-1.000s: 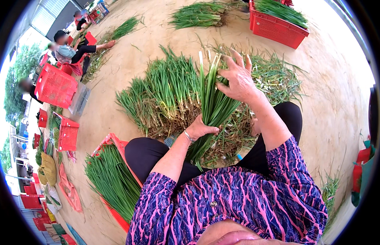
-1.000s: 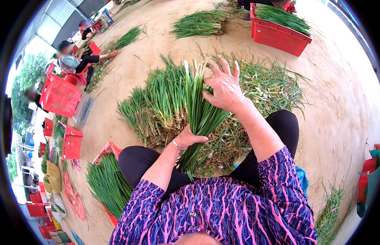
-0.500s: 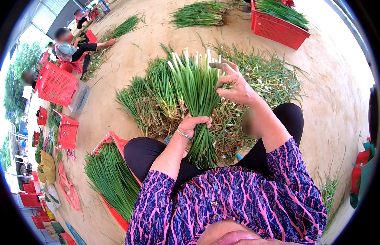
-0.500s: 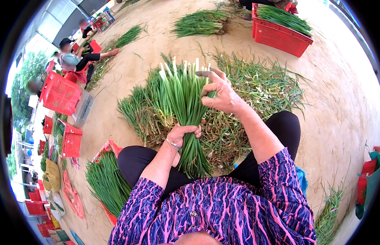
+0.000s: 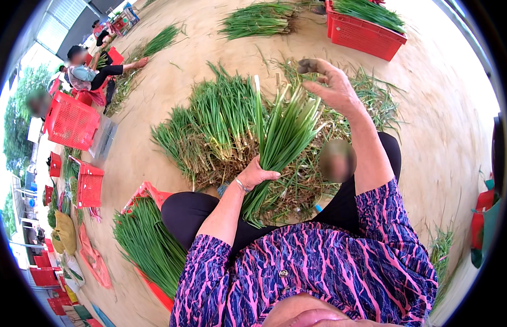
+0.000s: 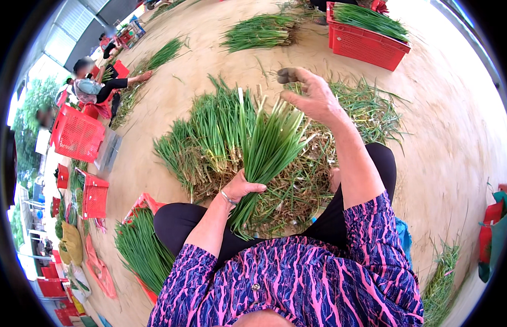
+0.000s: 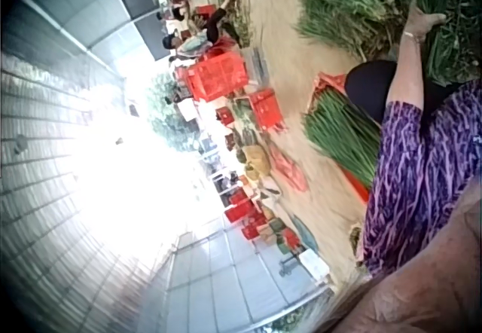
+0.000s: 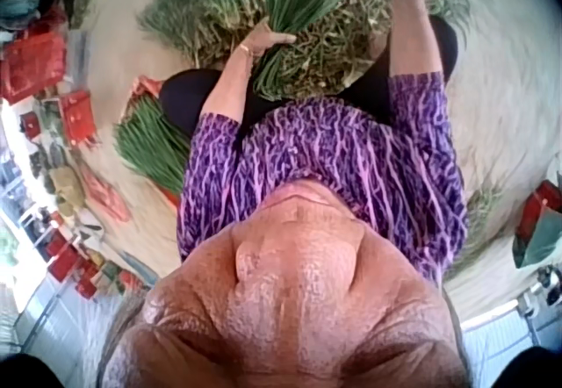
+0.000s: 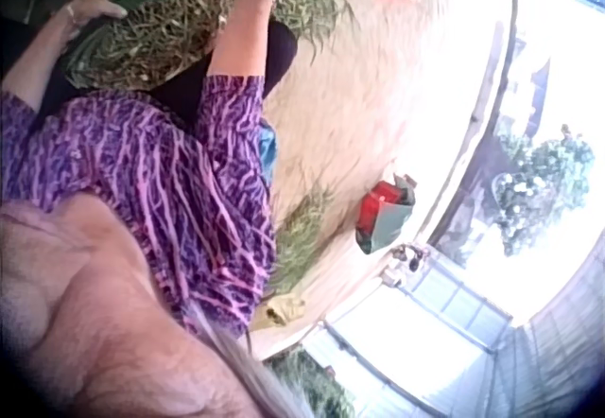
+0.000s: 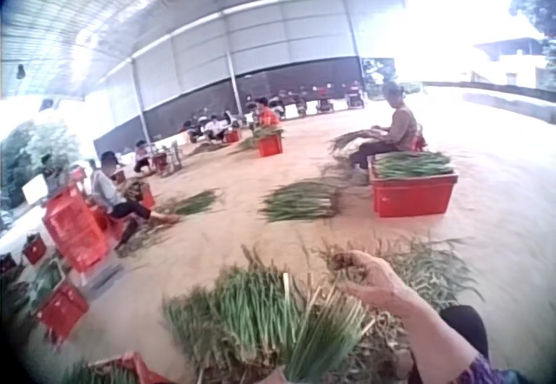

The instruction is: The person sorts bunches of green onions by hand, stripping off outer leaves and roots, and places the cleaned bunches into a red plastic crate.

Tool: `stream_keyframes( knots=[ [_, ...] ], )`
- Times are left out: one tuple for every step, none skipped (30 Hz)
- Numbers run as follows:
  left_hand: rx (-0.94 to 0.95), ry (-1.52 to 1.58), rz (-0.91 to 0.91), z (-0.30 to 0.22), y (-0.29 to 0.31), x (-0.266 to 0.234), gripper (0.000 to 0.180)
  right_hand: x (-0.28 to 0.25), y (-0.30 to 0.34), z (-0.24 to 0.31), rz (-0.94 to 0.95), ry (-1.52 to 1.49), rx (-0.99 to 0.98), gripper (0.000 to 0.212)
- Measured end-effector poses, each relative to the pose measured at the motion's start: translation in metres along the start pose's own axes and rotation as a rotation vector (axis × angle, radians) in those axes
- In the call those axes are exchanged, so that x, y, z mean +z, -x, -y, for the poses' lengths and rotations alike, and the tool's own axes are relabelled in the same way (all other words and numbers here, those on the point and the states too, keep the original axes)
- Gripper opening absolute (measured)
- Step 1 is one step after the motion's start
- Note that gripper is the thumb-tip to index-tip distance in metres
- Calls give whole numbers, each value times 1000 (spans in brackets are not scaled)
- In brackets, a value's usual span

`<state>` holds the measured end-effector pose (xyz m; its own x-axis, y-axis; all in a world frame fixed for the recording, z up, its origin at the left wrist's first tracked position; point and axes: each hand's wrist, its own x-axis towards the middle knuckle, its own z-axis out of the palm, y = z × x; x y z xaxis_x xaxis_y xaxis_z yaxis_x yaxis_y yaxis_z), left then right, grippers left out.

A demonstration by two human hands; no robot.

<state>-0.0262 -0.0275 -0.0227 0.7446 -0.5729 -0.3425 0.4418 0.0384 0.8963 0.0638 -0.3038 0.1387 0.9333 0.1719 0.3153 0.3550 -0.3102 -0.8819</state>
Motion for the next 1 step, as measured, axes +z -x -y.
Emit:
stream_keyframes(
  knots=[
    [-12, -24, -5, -2, 2, 4, 55, 0, 2, 5, 43, 157, -27, 45]
  ],
)
